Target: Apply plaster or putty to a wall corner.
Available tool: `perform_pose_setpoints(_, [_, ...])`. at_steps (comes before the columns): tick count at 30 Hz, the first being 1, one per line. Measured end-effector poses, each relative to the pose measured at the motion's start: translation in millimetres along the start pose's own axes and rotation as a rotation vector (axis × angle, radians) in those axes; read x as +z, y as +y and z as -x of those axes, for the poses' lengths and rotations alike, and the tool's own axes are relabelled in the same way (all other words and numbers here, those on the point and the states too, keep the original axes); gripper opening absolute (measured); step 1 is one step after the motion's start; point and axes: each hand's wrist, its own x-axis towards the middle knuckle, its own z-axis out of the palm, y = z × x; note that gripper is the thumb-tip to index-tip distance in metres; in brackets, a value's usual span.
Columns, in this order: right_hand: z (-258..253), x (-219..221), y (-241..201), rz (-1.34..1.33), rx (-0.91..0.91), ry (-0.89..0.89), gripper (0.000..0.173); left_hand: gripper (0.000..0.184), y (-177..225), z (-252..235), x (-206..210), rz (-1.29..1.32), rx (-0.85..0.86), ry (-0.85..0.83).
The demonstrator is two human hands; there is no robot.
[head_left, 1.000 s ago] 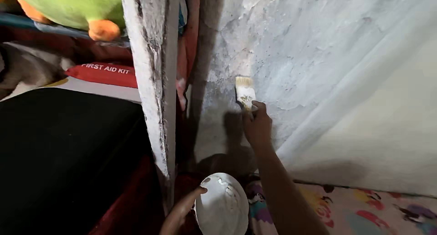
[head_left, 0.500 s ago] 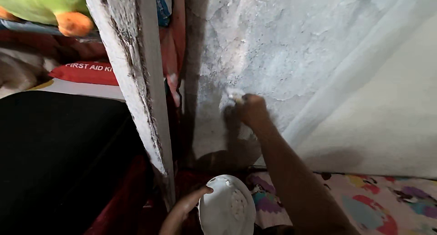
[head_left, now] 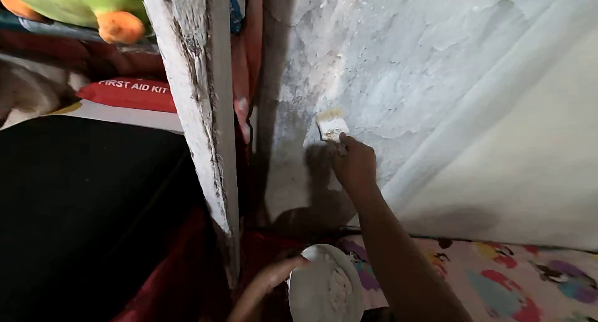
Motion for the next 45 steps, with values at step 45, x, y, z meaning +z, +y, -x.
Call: perform_pose_setpoints(45, [-3, 52, -38, 0.103, -0.04, -0.534, 0.036, 0.048, -2, -6, 8, -0.032, -0.019, -0.046])
